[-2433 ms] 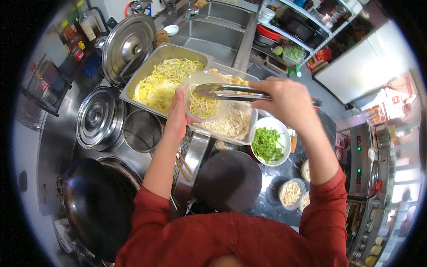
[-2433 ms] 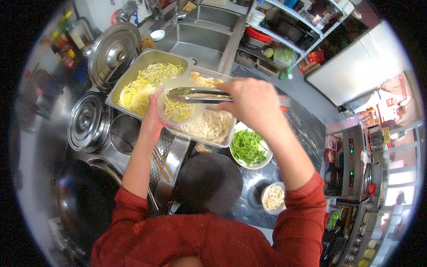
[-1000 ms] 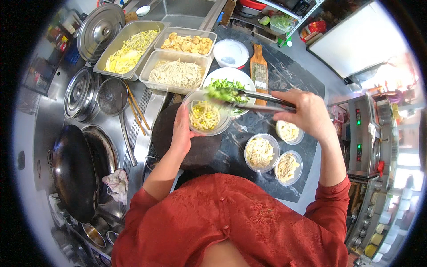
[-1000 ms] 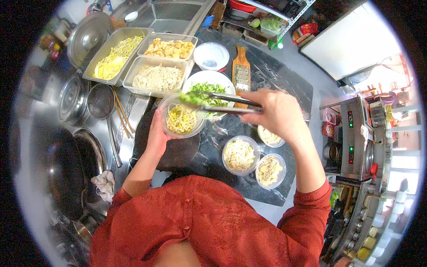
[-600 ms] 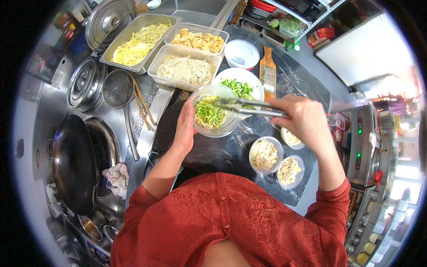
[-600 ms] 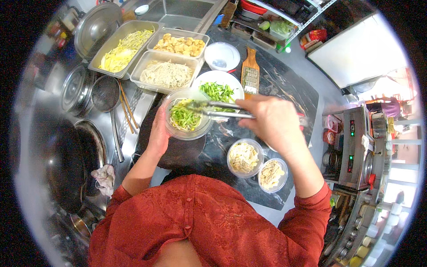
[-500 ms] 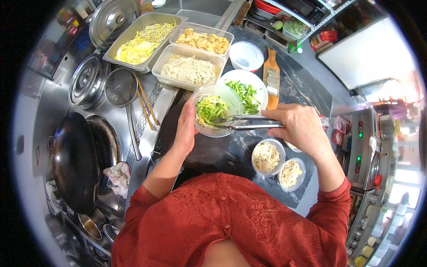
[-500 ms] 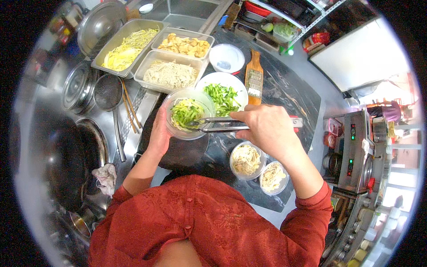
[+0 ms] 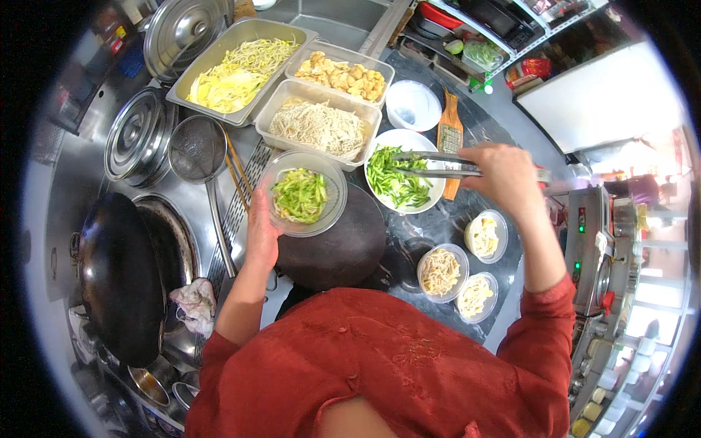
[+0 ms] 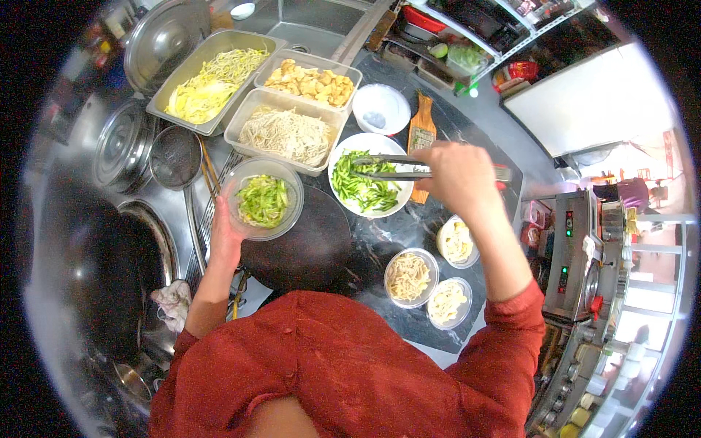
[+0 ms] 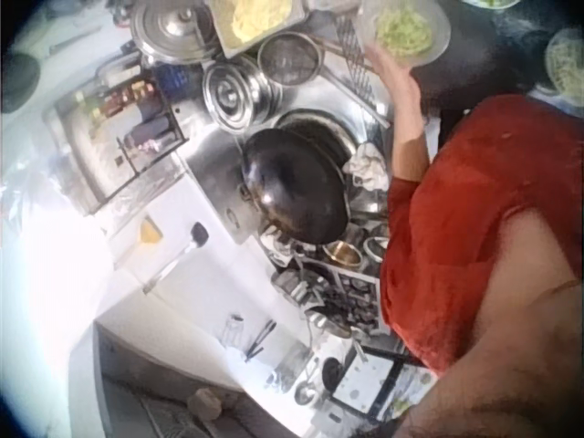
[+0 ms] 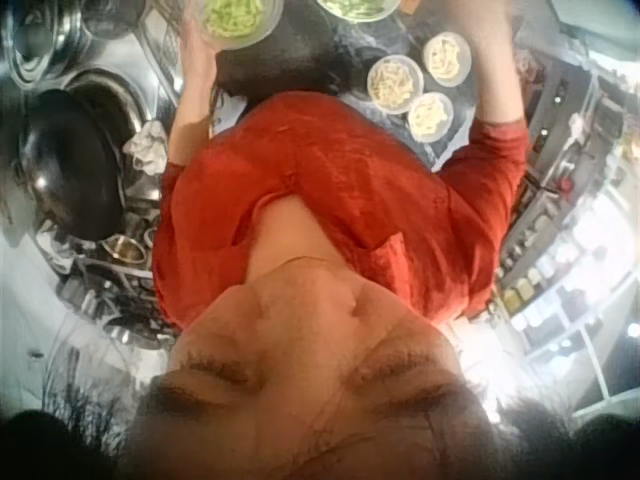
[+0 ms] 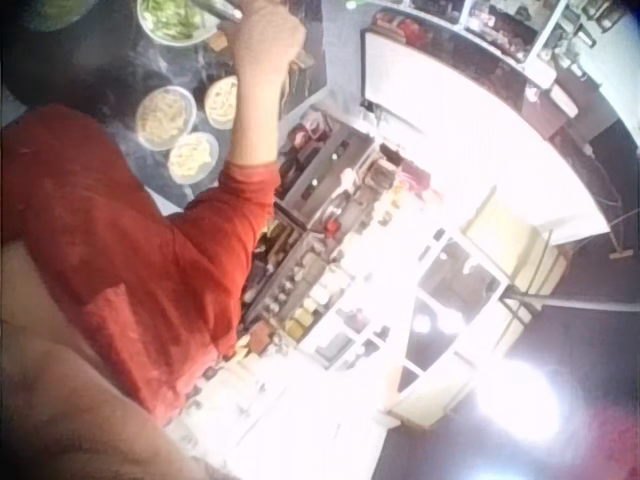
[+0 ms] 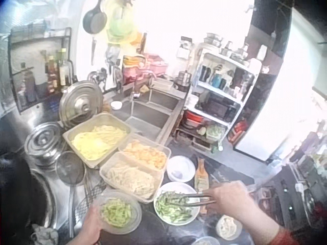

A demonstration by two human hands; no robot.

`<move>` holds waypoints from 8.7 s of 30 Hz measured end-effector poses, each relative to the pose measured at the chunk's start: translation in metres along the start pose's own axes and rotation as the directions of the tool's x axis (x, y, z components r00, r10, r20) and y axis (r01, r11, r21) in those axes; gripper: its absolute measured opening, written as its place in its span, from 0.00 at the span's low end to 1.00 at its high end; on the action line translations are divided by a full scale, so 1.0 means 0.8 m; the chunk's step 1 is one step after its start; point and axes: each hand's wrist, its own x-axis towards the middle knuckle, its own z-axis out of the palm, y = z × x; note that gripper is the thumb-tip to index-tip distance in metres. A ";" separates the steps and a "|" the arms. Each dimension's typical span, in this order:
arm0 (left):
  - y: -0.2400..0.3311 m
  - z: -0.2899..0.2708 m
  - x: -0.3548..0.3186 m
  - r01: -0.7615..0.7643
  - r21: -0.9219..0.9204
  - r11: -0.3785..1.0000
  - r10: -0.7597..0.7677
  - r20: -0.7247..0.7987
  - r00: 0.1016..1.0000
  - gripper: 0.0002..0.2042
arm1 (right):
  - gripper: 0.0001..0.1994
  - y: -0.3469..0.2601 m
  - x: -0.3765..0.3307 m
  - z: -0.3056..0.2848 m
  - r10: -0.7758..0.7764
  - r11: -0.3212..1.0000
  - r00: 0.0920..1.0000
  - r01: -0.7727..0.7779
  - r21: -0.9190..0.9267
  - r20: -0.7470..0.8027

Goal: The person assembles multiple noodle bowls by using tongs to place green vegetables, cabbage, bean sprouts, and fried tofu into clear plastic containers. They then move to a second station and ladle a meat and sauce mixture from a pot into each bowl, completing the assembly.

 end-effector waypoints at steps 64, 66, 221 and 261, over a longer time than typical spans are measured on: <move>0.175 -0.157 0.113 -0.489 -0.120 0.864 0.406 -0.407 0.818 0.31 | 0.21 -0.164 0.433 -0.089 -0.349 0.927 0.900 0.371 0.043 -0.260; 0.184 -0.152 0.136 -0.505 -0.088 0.859 0.426 -0.424 0.799 0.32 | 0.22 -0.145 0.421 -0.108 -0.291 0.929 0.906 0.345 0.137 -0.307; 0.211 -0.094 0.270 -0.311 -0.224 0.923 0.263 -0.222 0.939 0.38 | 0.29 -0.087 0.349 -0.125 -0.216 0.883 0.875 0.364 0.297 -0.433; 0.176 -0.133 0.130 -0.365 -0.166 0.916 0.292 -0.347 0.891 0.29 | 0.22 -0.204 0.288 -0.193 -0.520 0.823 0.774 0.567 0.029 -0.360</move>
